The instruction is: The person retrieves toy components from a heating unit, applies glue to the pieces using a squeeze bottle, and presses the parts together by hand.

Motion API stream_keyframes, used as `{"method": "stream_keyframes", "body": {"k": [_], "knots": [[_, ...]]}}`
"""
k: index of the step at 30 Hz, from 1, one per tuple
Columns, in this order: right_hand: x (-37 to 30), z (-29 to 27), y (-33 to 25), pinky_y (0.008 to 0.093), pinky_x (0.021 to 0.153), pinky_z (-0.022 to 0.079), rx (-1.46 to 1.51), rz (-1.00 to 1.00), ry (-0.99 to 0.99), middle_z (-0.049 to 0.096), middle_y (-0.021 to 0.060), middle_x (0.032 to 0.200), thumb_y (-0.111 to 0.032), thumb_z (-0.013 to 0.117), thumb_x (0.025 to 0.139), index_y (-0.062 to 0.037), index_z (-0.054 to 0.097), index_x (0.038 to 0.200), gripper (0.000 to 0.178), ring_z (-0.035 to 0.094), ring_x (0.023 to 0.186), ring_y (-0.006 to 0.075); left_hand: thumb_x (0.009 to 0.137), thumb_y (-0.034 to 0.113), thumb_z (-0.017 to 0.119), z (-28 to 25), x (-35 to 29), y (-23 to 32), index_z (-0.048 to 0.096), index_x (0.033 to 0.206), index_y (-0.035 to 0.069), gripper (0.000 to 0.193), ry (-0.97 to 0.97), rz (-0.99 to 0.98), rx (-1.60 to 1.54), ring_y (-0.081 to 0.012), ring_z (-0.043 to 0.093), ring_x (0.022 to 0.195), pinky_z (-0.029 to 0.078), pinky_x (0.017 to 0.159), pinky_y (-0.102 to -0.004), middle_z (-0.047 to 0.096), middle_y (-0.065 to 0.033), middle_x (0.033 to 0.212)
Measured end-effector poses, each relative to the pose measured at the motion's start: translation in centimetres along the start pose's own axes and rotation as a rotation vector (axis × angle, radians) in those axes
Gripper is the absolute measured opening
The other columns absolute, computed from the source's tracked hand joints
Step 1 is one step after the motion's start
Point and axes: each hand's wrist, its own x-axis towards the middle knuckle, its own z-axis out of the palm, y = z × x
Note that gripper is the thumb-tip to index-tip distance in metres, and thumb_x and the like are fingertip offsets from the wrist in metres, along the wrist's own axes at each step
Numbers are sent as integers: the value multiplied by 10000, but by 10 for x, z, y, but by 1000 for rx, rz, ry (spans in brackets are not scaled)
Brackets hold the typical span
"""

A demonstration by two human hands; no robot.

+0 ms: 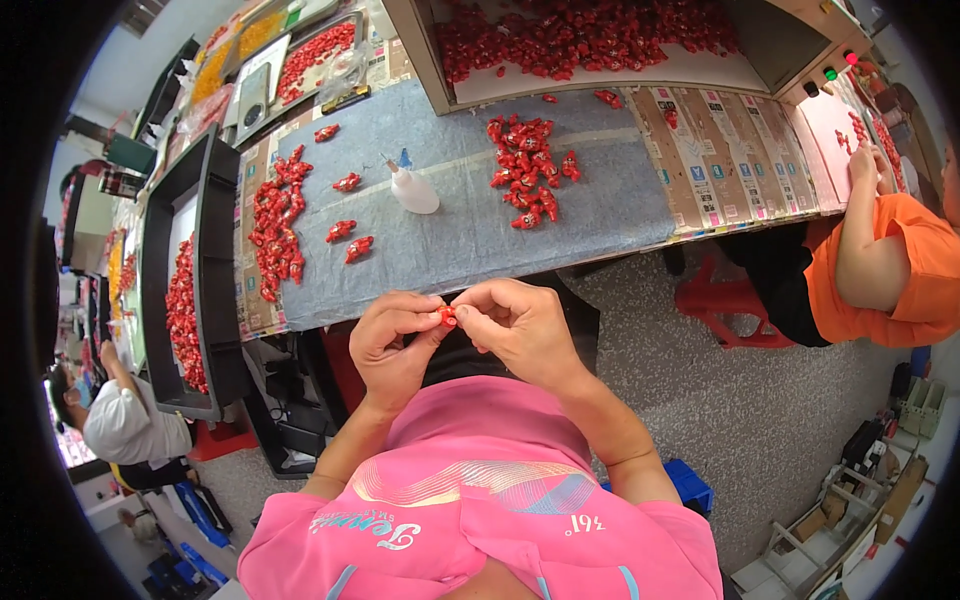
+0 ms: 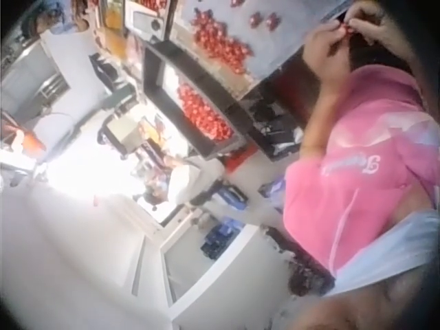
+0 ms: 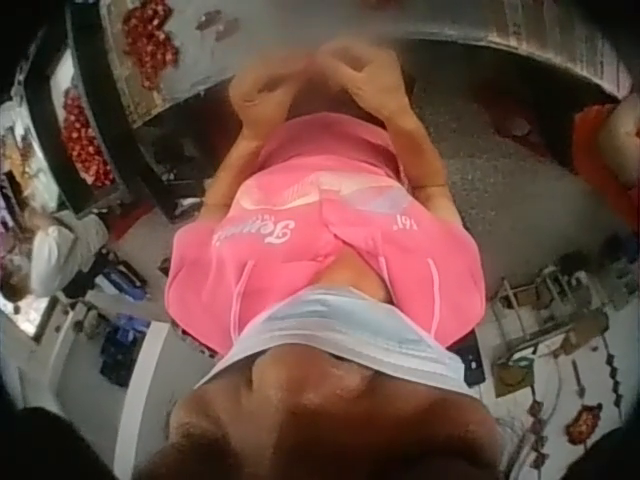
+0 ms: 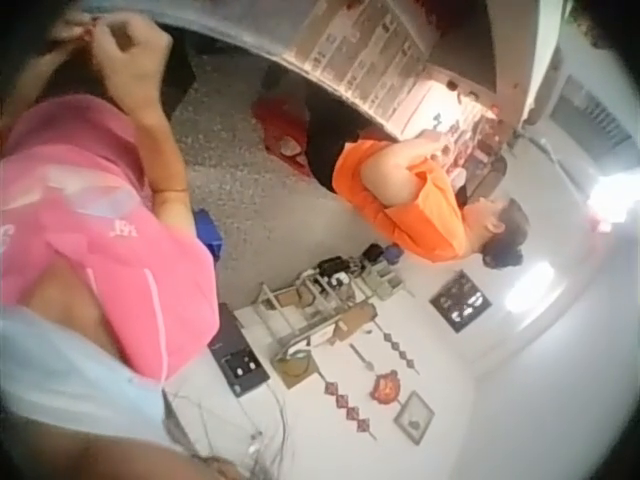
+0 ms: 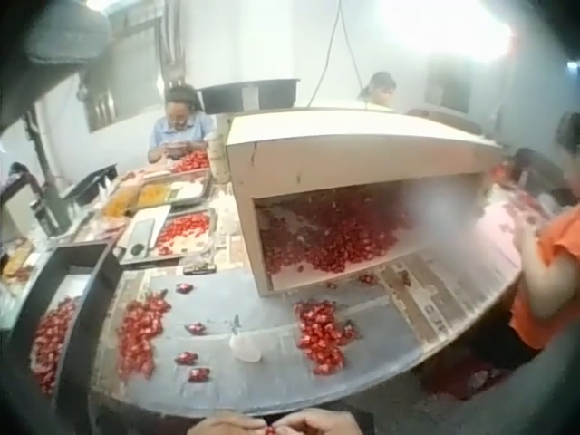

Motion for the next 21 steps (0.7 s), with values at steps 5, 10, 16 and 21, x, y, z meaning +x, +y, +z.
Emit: {"method": "stream_keyframes", "body": {"k": [5, 10, 16, 21], "knots": [[0, -3, -3, 188, 512, 452, -52, -57, -10, 621, 17, 734, -54, 630, 858, 25, 658, 897, 93, 560, 594, 43, 656, -80, 762, 3, 0, 0, 665, 798, 20, 200, 15, -2, -42, -183, 641, 784, 511, 668, -262, 664, -96, 885], [0, -6, -4, 187, 538, 465, -59, -72, -40, 626, 22, 765, -60, 627, 864, 26, 658, 912, 104, 566, 620, 41, 659, -83, 760, 3, 0, 0, 666, 821, 23, 215, 7, -18, -32, -187, 639, 800, 511, 688, -258, 659, -98, 899], [0, -11, -5, 194, 578, 492, -58, -89, -53, 638, 30, 805, -70, 628, 868, 24, 652, 960, 134, 585, 649, 54, 732, -89, 707, 2, 4, 8, 656, 891, 21, 200, -37, -249, -320, -167, 612, 905, 507, 768, -266, 618, -93, 992], [-2, -14, -8, 197, 613, 498, -38, -105, -77, 636, 48, 876, -69, 633, 866, 25, 652, 981, 150, 596, 700, 65, 777, -94, 661, -4, -1, -2, 632, 900, 14, 166, -69, -451, -596, -154, 597, 925, 496, 838, -278, 600, -92, 1018]]}}
